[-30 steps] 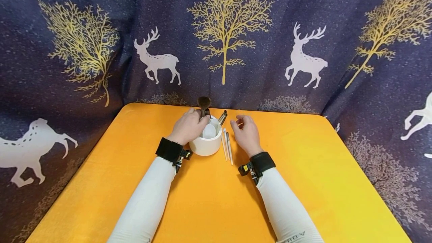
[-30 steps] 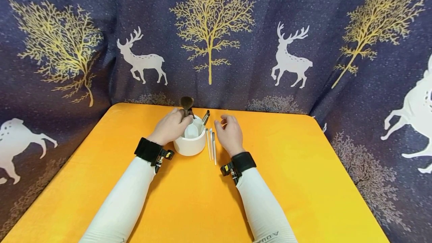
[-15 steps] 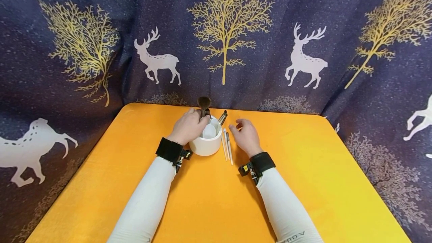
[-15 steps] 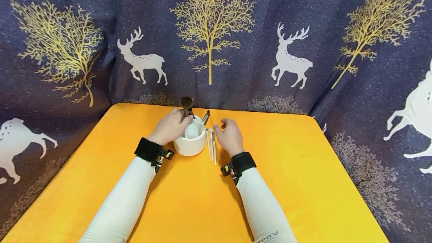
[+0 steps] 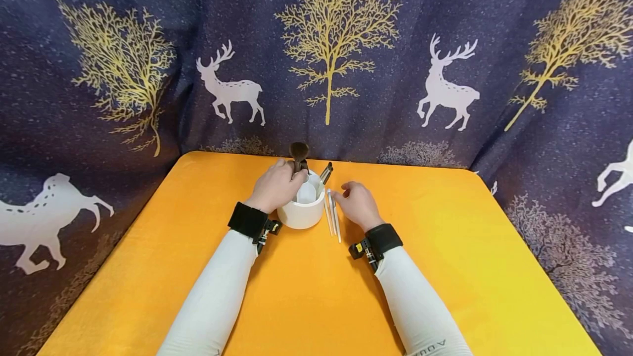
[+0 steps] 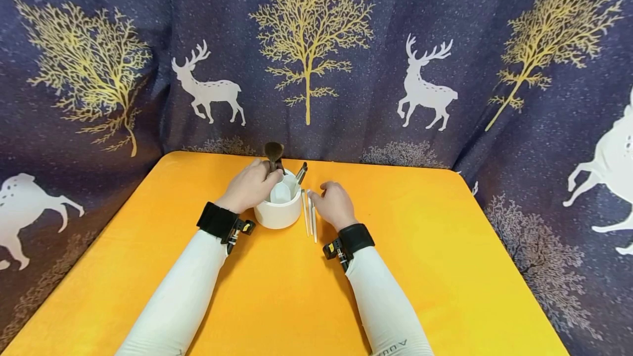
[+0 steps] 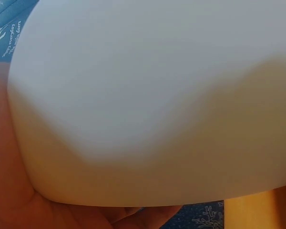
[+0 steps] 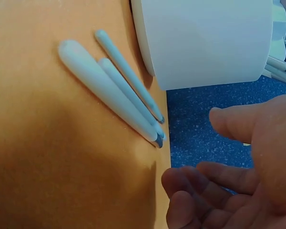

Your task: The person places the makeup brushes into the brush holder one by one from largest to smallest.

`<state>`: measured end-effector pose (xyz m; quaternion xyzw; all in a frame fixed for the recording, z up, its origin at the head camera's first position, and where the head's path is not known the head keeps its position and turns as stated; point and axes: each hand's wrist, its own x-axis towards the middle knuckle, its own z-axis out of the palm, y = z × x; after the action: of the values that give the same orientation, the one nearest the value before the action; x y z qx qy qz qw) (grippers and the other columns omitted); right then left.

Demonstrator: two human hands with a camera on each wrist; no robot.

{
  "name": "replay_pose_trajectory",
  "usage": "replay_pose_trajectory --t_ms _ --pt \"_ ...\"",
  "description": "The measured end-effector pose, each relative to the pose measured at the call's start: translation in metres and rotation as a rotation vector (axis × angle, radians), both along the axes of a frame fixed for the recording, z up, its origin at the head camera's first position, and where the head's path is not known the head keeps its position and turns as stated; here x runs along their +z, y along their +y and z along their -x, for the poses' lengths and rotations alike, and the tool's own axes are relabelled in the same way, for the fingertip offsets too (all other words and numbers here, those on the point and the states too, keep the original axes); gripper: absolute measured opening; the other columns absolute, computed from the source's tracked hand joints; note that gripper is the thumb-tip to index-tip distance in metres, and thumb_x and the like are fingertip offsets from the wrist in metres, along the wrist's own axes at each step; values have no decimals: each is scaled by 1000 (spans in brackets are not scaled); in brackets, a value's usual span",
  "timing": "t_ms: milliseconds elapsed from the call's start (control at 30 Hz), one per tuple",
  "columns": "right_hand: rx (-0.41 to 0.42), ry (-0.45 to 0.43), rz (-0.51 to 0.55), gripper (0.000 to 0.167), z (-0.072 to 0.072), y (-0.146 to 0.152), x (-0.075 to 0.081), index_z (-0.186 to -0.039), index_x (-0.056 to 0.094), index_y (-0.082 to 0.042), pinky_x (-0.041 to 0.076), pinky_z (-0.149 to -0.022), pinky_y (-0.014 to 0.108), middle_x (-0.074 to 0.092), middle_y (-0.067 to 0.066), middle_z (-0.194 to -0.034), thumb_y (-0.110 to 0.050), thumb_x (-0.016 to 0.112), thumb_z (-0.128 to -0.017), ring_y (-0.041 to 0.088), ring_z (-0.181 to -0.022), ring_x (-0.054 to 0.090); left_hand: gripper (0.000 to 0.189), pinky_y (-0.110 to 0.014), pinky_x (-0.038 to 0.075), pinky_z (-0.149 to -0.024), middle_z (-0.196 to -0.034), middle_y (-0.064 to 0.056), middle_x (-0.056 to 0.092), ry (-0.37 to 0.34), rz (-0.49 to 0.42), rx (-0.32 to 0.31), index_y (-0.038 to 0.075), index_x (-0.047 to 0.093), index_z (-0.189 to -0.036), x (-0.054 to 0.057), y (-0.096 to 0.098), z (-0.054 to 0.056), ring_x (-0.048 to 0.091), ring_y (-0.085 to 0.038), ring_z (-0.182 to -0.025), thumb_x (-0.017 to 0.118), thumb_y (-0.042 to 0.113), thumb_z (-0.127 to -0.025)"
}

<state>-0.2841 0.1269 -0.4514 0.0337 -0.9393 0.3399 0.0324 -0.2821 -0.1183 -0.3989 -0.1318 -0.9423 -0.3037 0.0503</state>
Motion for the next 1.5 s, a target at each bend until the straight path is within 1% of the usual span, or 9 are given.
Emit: replay_pose_trajectory --t_ms 267,633,767,867,933,1067,1133,1367,1500 --pt "17 -55 -35 53 -1 -1 -2 -138 70 3 55 -84 44 74 16 -112 -40 75 -108 29 -92 64 48 -49 43 -83 -110 -13 57 1 -4 -2 16 71 -106 -1 0 2 55 -33 -97 42 53 -116" --pt "55 -103 -91 55 -3 -2 -2 -137 70 6 58 -96 48 76 20 -123 -38 78 -106 32 -104 70 49 -50 43 -85 -112 -13 57 -4 2 -1 16 71 -108 -1 -1 2 55 -34 -98 41 54 -116" --pt "61 -104 -113 53 -3 -3 -5 -134 73 5 58 -95 48 76 20 -125 -39 79 -105 32 -104 70 48 -50 43 -84 -112 -14 57 -4 -3 -2 16 71 -108 0 0 0 55 -34 -98 41 53 -117" --pt "67 -91 -127 47 -3 -4 -7 -127 76 3 57 -88 44 77 17 -117 -38 81 -104 30 -95 68 48 -50 42 -84 -111 -14 57 -3 -3 -1 16 71 -107 0 0 0 55 -34 -97 42 53 -117" --pt "73 -83 -135 40 -4 -4 -7 -118 79 1 54 -80 41 76 13 -105 -37 81 -104 27 -87 66 48 -50 42 -84 -111 -14 57 -2 -1 1 16 71 -106 0 0 0 55 -34 -97 42 53 -117" --pt "90 -75 -144 29 -4 -5 -7 -98 79 -5 44 -66 36 66 6 -80 -34 80 -104 24 -71 59 48 -50 42 -84 -110 -14 58 0 1 2 16 71 -106 0 0 0 55 -34 -97 42 52 -117" --pt "97 -75 -150 29 -4 -5 -7 -91 77 -7 41 -62 34 61 4 -73 -32 79 -105 23 -66 56 48 -50 42 -84 -110 -14 58 1 2 3 16 71 -106 0 0 0 55 -34 -97 42 52 -116" --pt "102 -58 -179 24 -5 -7 -6 -91 80 -8 41 -62 32 63 2 -73 -29 80 -105 20 -65 57 48 -49 43 -84 -110 -14 58 -1 6 6 16 70 -105 0 0 0 55 -34 -97 42 53 -116" --pt "100 -62 -184 29 -6 -9 -5 -80 76 -10 37 -60 33 54 0 -65 -26 79 -104 20 -60 52 48 -50 44 -84 -112 -14 58 -1 7 7 16 70 -106 0 0 1 56 -34 -97 42 53 -116"
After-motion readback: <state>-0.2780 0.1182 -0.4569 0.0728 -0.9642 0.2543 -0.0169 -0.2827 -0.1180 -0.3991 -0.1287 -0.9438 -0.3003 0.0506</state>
